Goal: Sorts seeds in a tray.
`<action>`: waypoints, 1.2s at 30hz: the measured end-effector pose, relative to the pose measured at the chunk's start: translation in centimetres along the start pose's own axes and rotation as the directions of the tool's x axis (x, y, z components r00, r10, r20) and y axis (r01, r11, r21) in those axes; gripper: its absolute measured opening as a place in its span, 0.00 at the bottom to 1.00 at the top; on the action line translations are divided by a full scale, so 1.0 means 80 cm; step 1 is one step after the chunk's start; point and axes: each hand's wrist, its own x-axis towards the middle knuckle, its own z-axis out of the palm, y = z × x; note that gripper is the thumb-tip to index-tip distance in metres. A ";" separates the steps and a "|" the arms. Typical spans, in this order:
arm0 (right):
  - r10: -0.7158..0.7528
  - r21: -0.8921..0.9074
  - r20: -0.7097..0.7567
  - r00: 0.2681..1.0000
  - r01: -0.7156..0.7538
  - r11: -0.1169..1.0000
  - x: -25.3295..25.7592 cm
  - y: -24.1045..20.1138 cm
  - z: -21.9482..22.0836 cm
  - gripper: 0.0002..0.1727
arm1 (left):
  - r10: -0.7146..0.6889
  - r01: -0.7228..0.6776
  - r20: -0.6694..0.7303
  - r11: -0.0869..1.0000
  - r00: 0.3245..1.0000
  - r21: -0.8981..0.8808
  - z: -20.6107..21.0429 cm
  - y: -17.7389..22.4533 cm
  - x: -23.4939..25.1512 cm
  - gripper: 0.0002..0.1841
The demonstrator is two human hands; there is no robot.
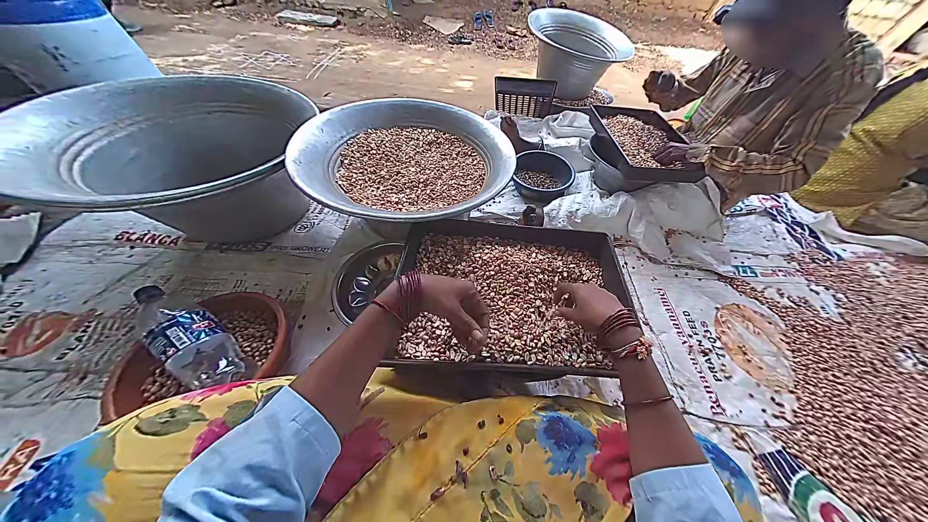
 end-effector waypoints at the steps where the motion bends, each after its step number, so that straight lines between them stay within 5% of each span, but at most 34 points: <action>1: 0.055 -0.007 0.012 0.998 -0.055 0.998 -0.001 0.006 -0.003 0.23 | 0.011 -0.004 0.077 0.995 0.997 -0.099 -0.004 -0.002 -0.008 0.08; 3: 0.163 -0.049 0.061 0.985 -0.160 0.986 -0.001 0.017 -0.003 0.24 | -0.228 0.228 0.010 0.973 0.974 -0.037 -0.012 0.004 -0.018 0.09; 5: 0.165 -0.083 0.135 0.977 -0.154 0.985 0.003 0.025 0.005 0.25 | -0.514 0.539 -0.173 0.827 0.840 0.158 -0.011 -0.008 -0.003 0.19; 7: 0.070 -0.077 0.228 0.971 -0.054 0.996 0.005 0.018 0.011 0.29 | -0.601 0.632 -0.194 0.729 0.775 0.264 0.003 -0.014 0.019 0.25; 11: -0.194 0.085 0.300 0.934 0.176 0.981 0.006 -0.016 0.025 0.48 | -0.417 0.473 -0.236 0.833 0.878 0.287 0.045 -0.005 0.063 0.31; 12: -0.220 0.117 0.296 0.930 0.193 0.974 0.006 -0.024 0.027 0.48 | -0.364 0.427 -0.280 0.878 0.888 0.214 0.054 -0.002 0.071 0.32; 15: -0.259 0.275 0.156 0.953 0.210 0.938 0.004 -0.029 0.031 0.24 | -0.199 0.177 -0.395 0.980 0.897 -0.093 0.070 0.006 0.079 0.29; 19: -0.362 0.645 -0.215 0.907 0.410 0.644 0.003 -0.017 0.028 0.24 | -0.055 -0.101 -0.553 0.964 0.831 -0.247 0.055 0.026 0.061 0.24; 23: -0.315 0.691 -0.404 0.859 0.512 0.511 -0.012 -0.021 0.006 0.18 | 0.005 -0.088 -0.721 0.993 0.693 -0.078 0.023 0.028 0.033 0.20; 28: -0.139 0.518 -0.528 0.838 0.448 0.729 -0.017 -0.004 -0.003 0.14 | 0.039 0.267 -0.801 0.932 0.597 0.244 0.005 0.029 0.009 0.18; 30: -0.134 0.431 -0.552 0.823 0.418 0.800 -0.011 0.005 -0.003 0.12 | 0.146 0.308 -0.805 0.873 0.575 0.379 0.008 0.035 0.000 0.12; 32: -0.148 0.334 -0.568 0.810 0.391 0.858 -0.009 0.009 -0.003 0.12 | 0.420 0.172 -0.771 0.817 0.479 0.551 0.018 0.050 -0.015 0.07; 34: -0.151 0.286 -0.570 0.807 0.367 0.885 -0.010 0.011 -0.003 0.12 | 0.661 -0.188 -0.648 0.741 0.378 0.645 0.037 0.082 -0.045 0.10; 36: -0.129 0.261 -0.573 0.809 0.330 0.907 -0.008 0.017 -0.002 0.11 | 0.749 -0.575 -0.563 0.646 0.349 0.502 0.071 0.135 -0.087 0.13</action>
